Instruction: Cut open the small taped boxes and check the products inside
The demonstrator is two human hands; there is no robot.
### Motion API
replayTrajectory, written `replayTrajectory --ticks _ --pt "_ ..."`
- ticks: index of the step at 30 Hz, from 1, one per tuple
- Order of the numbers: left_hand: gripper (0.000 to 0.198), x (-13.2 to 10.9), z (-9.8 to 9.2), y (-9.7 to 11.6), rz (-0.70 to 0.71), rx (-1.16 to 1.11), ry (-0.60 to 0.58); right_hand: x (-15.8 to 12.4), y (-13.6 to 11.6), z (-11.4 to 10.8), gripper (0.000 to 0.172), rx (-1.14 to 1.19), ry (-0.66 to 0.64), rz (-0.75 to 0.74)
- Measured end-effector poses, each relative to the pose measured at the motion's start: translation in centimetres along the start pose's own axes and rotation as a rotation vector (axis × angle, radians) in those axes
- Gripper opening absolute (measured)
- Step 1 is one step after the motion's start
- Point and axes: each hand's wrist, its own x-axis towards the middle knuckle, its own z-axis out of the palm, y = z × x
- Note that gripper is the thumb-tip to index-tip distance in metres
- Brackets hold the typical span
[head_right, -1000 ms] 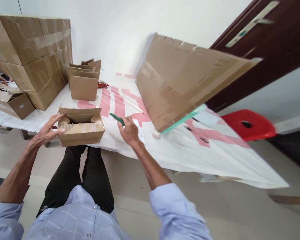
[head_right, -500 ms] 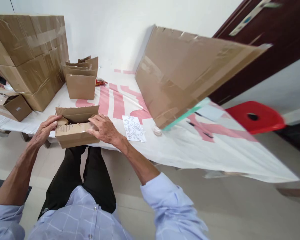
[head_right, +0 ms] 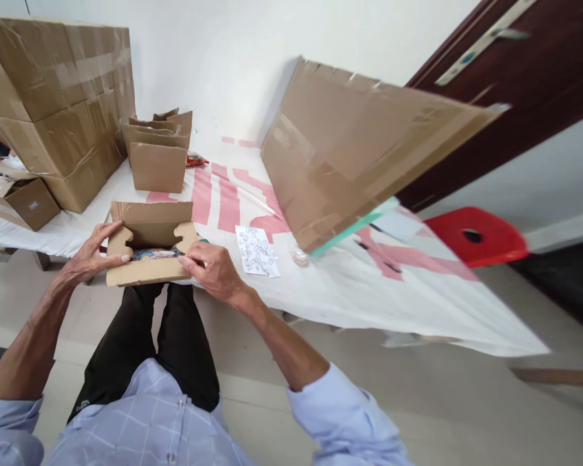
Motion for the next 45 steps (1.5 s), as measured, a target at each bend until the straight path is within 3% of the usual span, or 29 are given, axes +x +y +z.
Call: replayTrajectory --ticks 3,6,9,12,16,21,26,28,31,34,36,40,45 --pt "0.104 0.0 -0.2 0.1 0.006 -0.002 -0.023 2.1 0.6 -0.2 0.016 -0.150 -0.008 0.187" --pt "0.107 -0.1 -0.2 0.4 -0.011 0.000 -0.026 4.7 1.0 0.2 0.030 -0.427 -0.051 0.309" --pt "0.116 -0.2 -0.1 0.6 -0.032 0.007 -0.045 6.2 0.8 0.9 0.039 -0.593 -0.155 0.333" --pt "0.126 -0.5 -0.3 0.6 -0.032 -0.005 -0.086 6.4 0.6 1.4 0.031 -0.649 -0.221 0.284" --pt "0.135 -0.6 -0.3 0.3 0.004 -0.024 -0.122 6.0 0.8 1.5 0.022 -0.664 -0.174 0.220" --pt "0.137 -0.6 0.1 0.2 0.047 -0.041 -0.128 6.1 1.0 0.8 0.035 -0.723 -0.114 0.074" --pt "0.138 -1.2 0.3 0.1 0.082 -0.025 -0.092 6.3 1.8 -0.5 0.036 -0.871 -0.126 -0.102" --pt "0.139 -1.5 0.3 0.1 0.097 -0.015 -0.083 6.6 1.7 -0.6 0.038 -0.956 -0.220 -0.166" --pt "0.138 -1.7 0.5 0.2 0.110 -0.004 -0.077 7.5 0.8 0.0 0.035 -1.007 -0.493 -0.178" --pt "0.133 -1.4 0.6 0.3 0.117 -0.007 -0.072 9.0 -0.4 1.2 0.019 -0.954 -0.725 -0.144" --pt "0.128 -0.9 0.7 0.3 0.112 -0.014 -0.079 10.2 -0.9 2.1 0.023 -0.915 -0.818 -0.072" --pt "0.125 0.2 0.8 0.1 0.053 -0.036 -0.094 11.6 -0.5 3.5 0.028 -0.844 -0.909 0.052" --pt "0.127 1.0 0.7 -0.1 0.039 -0.056 -0.092 11.3 0.3 3.4 0.027 -0.811 -0.868 0.029"
